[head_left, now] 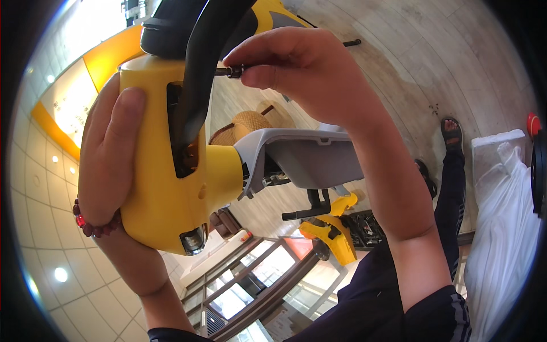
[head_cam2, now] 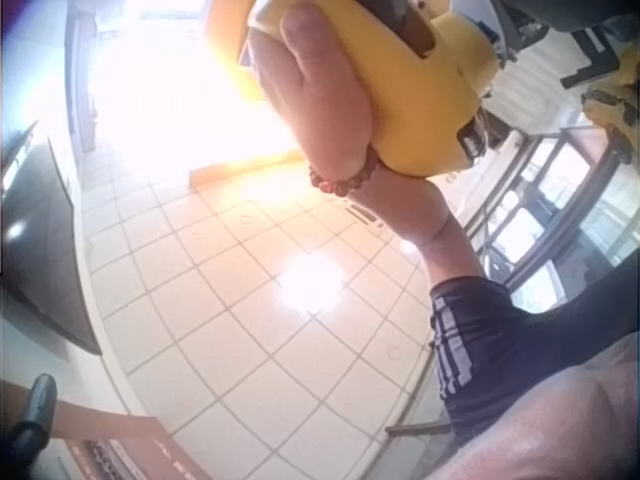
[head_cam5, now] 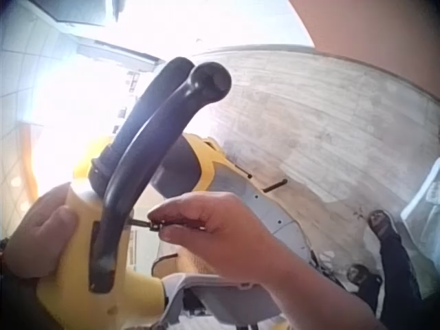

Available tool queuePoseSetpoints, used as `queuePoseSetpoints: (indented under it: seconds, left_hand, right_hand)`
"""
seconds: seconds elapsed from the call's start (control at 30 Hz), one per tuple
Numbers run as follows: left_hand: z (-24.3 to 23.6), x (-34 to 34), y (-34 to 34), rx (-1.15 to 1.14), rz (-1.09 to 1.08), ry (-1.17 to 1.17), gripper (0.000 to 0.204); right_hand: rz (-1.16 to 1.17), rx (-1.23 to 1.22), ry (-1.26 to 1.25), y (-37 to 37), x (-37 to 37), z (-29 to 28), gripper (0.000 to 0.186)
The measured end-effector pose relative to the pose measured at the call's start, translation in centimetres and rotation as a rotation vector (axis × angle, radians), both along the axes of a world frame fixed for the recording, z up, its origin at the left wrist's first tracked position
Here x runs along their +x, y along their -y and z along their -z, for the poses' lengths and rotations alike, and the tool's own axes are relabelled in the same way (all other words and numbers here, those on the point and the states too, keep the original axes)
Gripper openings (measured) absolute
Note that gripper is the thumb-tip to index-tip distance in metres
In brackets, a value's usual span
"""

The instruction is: Repairing the handlebar controls of a yellow electric scooter using a screwdriver.

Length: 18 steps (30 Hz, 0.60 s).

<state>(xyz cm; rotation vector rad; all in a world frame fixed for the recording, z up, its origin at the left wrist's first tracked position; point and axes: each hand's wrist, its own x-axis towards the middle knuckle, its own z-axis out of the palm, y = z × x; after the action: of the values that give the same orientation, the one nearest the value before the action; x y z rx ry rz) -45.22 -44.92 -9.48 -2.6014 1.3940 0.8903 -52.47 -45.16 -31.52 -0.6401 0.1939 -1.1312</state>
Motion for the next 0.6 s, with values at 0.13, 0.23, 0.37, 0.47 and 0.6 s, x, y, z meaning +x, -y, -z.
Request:
queuePoseSetpoints:
  seconds: [0.13, 0.23, 0.37, 0.47, 0.6]
  left_hand:
    - [-0.3, 0.2, 0.2, 0.045, 0.009, -0.093, 0.041]
    - [-0.1, 0.3, 0.1, 0.036, 0.033, -0.069, 0.043]
    - [0.1, 0.7, -0.1, 0.024, 0.049, -0.017, 0.045]
    - [-0.6, 0.6, 0.2, 0.067, 0.115, 0.091, 0.045]
    - [-0.1, 0.6, 0.1, 0.033, 0.088, 0.011, 0.045]
  right_hand:
    - [-0.073, 0.016, 0.023, 0.1, 0.0, -0.1, 0.017]
    - [0.056, -0.115, -0.052, 0.4, 0.1, 0.1, 0.017]
    - [0.013, -0.125, -0.051, 0.4, 0.0, 0.2, 0.02]
    - [-0.08, -0.118, -0.128, 0.2, -0.1, -0.1, 0.022]
    - [-0.124, 0.044, 0.0, 0.5, -0.9, 0.2, 0.021]
